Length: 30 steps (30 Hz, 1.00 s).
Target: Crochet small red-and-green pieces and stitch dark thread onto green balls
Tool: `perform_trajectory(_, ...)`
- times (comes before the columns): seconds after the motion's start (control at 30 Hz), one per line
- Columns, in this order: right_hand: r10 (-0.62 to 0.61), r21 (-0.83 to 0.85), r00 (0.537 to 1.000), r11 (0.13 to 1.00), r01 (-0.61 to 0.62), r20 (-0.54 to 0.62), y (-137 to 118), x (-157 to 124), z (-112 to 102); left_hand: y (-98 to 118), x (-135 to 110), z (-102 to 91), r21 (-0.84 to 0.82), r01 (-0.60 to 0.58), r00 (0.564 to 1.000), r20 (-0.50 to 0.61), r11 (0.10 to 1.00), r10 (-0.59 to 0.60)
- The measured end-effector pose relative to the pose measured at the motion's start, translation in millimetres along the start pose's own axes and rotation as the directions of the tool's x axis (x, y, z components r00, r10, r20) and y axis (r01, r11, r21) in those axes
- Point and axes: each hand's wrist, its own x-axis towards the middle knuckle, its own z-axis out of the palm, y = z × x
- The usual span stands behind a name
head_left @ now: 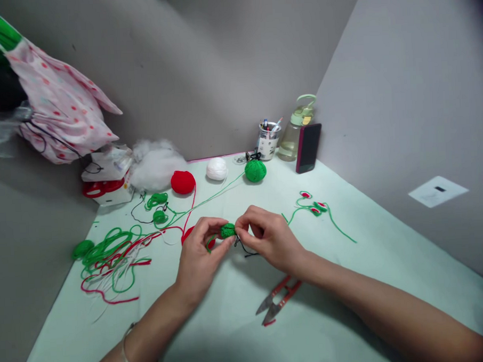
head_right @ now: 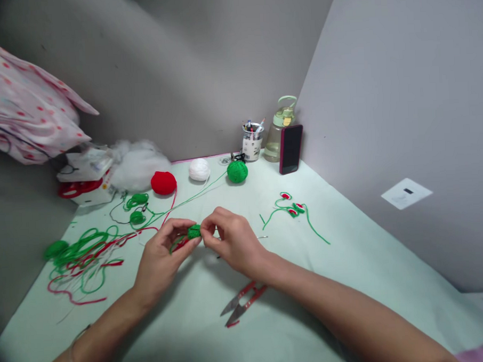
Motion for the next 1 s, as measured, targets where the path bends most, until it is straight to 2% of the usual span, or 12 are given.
perform_trajectory(0.03, 0.107, 0.146, 0.993, 0.983, -0.114, 0.055, -1, 2, -1, 0, 0, -0.8, 0.016, -0.028, 1.000, 0.010, 0.999, 0.028)
perform_trajectory(0.1, 0.267, 0.398, 0.938, 0.854, -0.336, 0.220, -3, 4, -2, 0, 1, -3.0, 0.026, -0.068, 0.997, 0.028, 0.997, 0.067)
perform_trajectory(0.17, 0.304, 0.546, 0.886, 0.702, -0.458, 0.351, -4, 5, 0, -1, 4, -6.2, 0.004, -0.064, 0.998, 0.027, 0.998, 0.064)
perform_trajectory(0.23, 0.283, 0.614, 0.853, 0.599, -0.514, 0.438, -5, 5, 2, -1, 9, -10.1, -0.021, -0.028, 0.999, 0.015, 0.999, 0.028)
perform_trajectory(0.3, 0.268, 0.638, 0.830, 0.538, -0.550, 0.489, -5, 6, 2, -1, 13, -14.1, -0.035, 0.018, 1.000, 0.020, 0.999, -0.017)
perform_trajectory(0.47, 0.321, 0.679, 0.819, 0.458, -0.574, 0.476, 0, 11, -8, -3, 16, -20.3, -0.057, 0.105, 0.990, 0.099, 0.993, -0.099)
perform_trajectory(0.57, 0.324, 0.678, 0.812, 0.448, -0.584, 0.486, 2, 13, -12, -3, 16, -21.5, -0.056, 0.127, 0.988, 0.091, 0.990, -0.121)
perform_trajectory(0.8, 0.348, 0.651, 0.805, 0.475, -0.593, 0.480, -1, 13, -11, -2, 16, -24.4, -0.005, 0.096, 0.994, 0.056, 0.995, -0.096)
perform_trajectory(0.9, 0.362, 0.594, 0.856, 0.617, -0.516, 0.368, -5, 10, -9, 0, 14, -23.3, 0.006, 0.092, 0.993, 0.073, 0.996, -0.092)
perform_trajectory(1.0, 0.270, 0.471, 0.941, 0.816, -0.335, 0.203, -9, 4, -5, 4, 13, -21.0, 0.040, 0.093, 0.993, 0.076, 0.995, -0.095)
